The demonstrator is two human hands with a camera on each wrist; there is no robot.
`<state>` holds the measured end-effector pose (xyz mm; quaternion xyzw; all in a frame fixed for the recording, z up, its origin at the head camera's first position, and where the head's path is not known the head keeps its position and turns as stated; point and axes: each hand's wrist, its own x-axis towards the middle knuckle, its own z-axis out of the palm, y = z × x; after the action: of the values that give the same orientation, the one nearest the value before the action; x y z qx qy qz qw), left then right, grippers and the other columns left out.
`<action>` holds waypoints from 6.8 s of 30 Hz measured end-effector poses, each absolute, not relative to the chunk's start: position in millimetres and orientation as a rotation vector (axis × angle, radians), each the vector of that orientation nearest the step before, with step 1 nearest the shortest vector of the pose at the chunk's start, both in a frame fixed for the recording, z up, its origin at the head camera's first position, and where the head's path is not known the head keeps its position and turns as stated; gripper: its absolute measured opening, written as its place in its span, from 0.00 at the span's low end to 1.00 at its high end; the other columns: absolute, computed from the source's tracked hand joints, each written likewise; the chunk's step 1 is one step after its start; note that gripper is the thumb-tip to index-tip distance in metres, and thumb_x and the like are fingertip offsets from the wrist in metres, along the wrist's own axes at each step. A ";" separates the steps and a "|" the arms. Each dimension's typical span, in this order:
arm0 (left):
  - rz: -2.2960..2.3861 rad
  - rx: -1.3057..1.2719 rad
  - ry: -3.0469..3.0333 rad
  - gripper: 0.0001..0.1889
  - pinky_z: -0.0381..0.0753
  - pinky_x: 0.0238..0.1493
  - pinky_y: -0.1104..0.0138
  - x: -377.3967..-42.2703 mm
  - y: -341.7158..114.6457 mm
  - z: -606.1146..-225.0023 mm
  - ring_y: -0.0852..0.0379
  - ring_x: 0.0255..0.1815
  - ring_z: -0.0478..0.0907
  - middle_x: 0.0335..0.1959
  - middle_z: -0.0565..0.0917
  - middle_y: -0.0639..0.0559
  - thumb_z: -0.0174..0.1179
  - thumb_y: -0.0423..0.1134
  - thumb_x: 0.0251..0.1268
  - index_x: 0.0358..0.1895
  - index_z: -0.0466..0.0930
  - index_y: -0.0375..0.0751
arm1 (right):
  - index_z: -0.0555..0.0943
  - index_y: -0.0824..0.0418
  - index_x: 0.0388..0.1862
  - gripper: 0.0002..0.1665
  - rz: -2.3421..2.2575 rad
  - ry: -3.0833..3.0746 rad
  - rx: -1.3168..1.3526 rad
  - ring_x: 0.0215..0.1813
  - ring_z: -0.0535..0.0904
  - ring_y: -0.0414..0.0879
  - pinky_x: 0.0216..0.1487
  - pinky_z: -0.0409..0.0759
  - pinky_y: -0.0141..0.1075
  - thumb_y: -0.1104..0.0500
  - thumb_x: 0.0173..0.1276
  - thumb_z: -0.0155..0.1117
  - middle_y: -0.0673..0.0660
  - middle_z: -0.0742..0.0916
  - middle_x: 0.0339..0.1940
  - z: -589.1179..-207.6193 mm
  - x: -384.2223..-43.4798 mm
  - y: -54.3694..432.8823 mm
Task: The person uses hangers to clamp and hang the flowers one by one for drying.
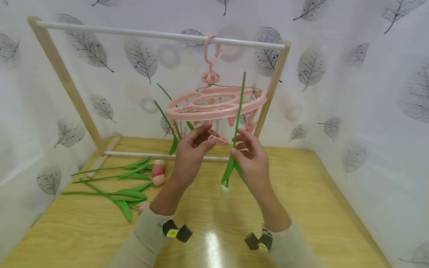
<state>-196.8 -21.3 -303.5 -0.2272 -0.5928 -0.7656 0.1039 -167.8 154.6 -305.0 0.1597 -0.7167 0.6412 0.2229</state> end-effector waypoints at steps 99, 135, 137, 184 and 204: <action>-2.142 -0.638 -1.700 0.20 0.83 0.53 0.68 -198.8 -5.2 -315.7 0.53 0.50 0.79 0.52 0.78 0.43 0.58 0.35 0.75 0.66 0.73 0.37 | 0.69 0.61 0.74 0.31 1.222 -2.081 0.671 0.50 0.82 0.52 0.49 0.86 0.50 0.69 0.72 0.61 0.61 0.81 0.56 -324.3 -179.5 150.4; -1.667 -0.563 -2.027 0.17 0.77 0.59 0.74 -138.0 -102.9 -354.4 0.59 0.56 0.77 0.56 0.78 0.52 0.60 0.31 0.73 0.62 0.78 0.42 | 0.75 0.67 0.67 0.25 1.155 -1.961 0.594 0.55 0.78 0.53 0.57 0.79 0.26 0.70 0.72 0.62 0.66 0.80 0.52 -300.7 -194.3 193.2; -1.644 -0.492 -2.089 0.17 0.78 0.56 0.76 -133.9 -120.3 -362.6 0.61 0.54 0.78 0.55 0.78 0.53 0.59 0.31 0.73 0.62 0.78 0.43 | 0.77 0.68 0.64 0.23 1.101 -1.949 0.602 0.55 0.78 0.53 0.60 0.78 0.28 0.70 0.71 0.64 0.66 0.80 0.53 -288.8 -200.0 201.6; -0.764 -0.445 -3.082 0.10 0.82 0.42 0.52 -177.2 -352.3 -441.1 0.36 0.48 0.80 0.49 0.83 0.33 0.68 0.31 0.62 0.47 0.85 0.34 | 0.87 0.67 0.48 0.14 0.955 -2.165 1.015 0.59 0.77 0.35 0.65 0.73 0.27 0.71 0.62 0.71 0.60 0.86 0.51 -229.4 -254.0 238.2; -0.726 -0.515 -3.002 0.05 0.77 0.36 0.66 -178.6 -357.9 -434.3 0.66 0.38 0.76 0.37 0.85 0.53 0.70 0.31 0.59 0.35 0.84 0.45 | 0.87 0.67 0.48 0.15 0.954 -2.159 1.031 0.59 0.77 0.35 0.65 0.72 0.27 0.74 0.61 0.70 0.62 0.86 0.51 -230.4 -255.5 235.3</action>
<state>-178.6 -357.9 -434.3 -0.1644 -0.9588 -0.2317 0.0051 -255.5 235.3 -230.4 0.3844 -0.8049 0.3557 0.2790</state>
